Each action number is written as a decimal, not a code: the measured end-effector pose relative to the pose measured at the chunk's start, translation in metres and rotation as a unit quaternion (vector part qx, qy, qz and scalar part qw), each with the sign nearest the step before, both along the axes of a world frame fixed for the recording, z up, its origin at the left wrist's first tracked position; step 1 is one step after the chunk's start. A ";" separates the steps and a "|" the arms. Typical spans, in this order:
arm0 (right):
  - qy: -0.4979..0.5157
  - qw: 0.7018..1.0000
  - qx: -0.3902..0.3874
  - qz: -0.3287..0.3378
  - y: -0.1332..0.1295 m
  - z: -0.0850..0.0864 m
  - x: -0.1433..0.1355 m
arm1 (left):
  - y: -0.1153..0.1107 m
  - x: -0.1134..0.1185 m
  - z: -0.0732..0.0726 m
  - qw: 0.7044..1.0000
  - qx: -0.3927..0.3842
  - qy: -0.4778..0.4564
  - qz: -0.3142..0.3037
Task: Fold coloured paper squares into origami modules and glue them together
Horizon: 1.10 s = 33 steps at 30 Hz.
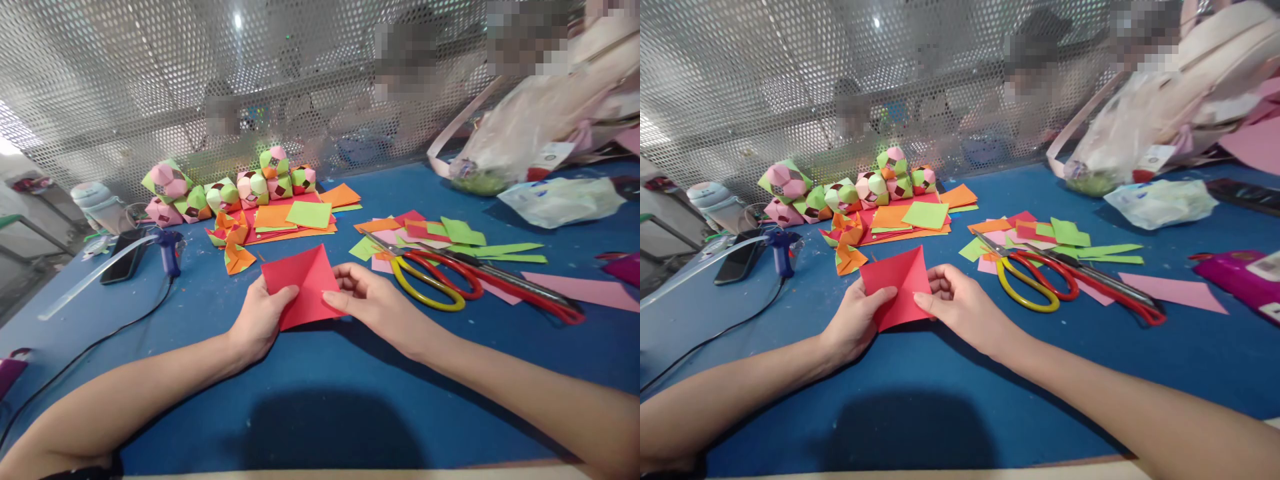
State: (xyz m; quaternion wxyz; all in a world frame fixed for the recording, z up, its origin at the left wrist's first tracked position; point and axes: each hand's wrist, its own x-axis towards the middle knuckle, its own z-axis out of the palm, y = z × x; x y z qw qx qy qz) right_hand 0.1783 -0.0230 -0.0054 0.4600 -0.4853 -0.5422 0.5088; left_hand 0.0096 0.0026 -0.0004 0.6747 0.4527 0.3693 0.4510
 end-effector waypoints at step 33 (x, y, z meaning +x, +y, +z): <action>-0.056 0.996 0.033 -0.059 0.006 0.001 0.007 | -0.006 0.002 0.004 0.995 0.013 0.075 -0.058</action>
